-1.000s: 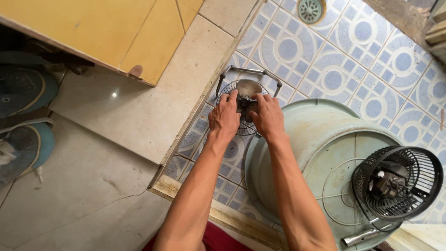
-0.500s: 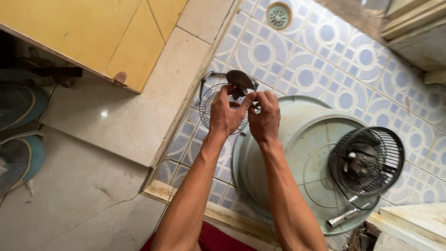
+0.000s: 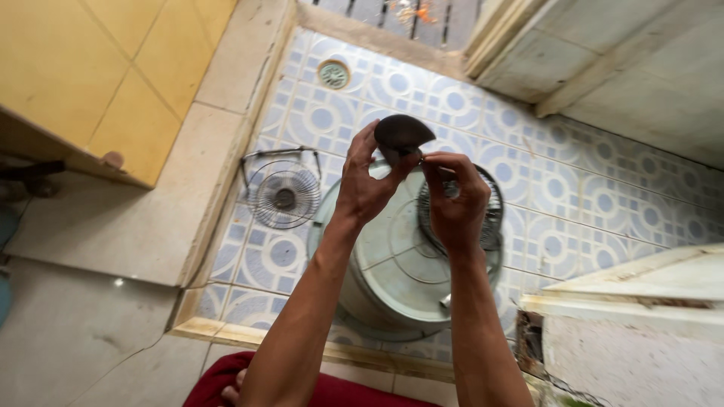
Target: The person sits on the floor and disassembles a small electric fan, unscrewing and removing the front grille and blades with a screwdriver and by hand, then reattaches the blades and grille and tightens the screws to reassemble the fan.
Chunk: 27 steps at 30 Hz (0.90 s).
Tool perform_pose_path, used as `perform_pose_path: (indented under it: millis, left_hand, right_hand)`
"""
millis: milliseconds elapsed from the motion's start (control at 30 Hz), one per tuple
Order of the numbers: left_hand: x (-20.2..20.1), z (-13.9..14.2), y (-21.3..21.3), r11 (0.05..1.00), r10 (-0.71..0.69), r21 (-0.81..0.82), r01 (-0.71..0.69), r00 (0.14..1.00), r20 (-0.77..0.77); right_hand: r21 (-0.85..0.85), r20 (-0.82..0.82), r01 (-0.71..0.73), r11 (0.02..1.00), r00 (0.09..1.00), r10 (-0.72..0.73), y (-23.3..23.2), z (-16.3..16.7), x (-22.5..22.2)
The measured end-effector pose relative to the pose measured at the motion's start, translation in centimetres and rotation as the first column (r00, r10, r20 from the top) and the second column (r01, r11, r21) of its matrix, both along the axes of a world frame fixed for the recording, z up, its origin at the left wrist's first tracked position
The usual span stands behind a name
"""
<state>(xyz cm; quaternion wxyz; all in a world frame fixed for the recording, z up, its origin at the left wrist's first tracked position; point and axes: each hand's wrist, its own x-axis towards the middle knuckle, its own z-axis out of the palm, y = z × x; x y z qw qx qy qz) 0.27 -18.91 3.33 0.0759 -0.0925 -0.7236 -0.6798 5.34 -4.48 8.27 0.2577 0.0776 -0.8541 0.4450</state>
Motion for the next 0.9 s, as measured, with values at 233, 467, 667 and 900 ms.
perform_pose_path:
  millis: [233, 467, 667, 900]
  left_hand:
    - [2.4, 4.4, 9.8, 0.945, -0.311, -0.027, 0.326, 0.921, 0.234]
    - [5.2, 2.6, 12.5, 0.894, -0.431, 0.21, 0.395, 0.887, 0.167]
    - [7.1, 2.1, 15.0, 0.991, -0.124, 0.092, 0.095, 0.914, 0.387]
    - [8.2, 0.5, 15.5, 0.997, -0.062, 0.077, 0.03, 0.884, 0.464]
  right_hand:
    - [-0.386, 0.153, 0.056, 0.921, 0.988, 0.004, 11.7, 2.1, 4.7]
    - [-0.375, 0.35, 0.154, 0.914, 0.937, -0.014, 18.0, 1.5, 7.5]
    - [0.06, 0.205, -0.05, 0.997, 0.978, 0.037, 18.4, 1.2, 7.9]
    - [0.088, 0.406, -0.186, 0.979, 0.904, 0.136, 18.6, 0.3, 8.7]
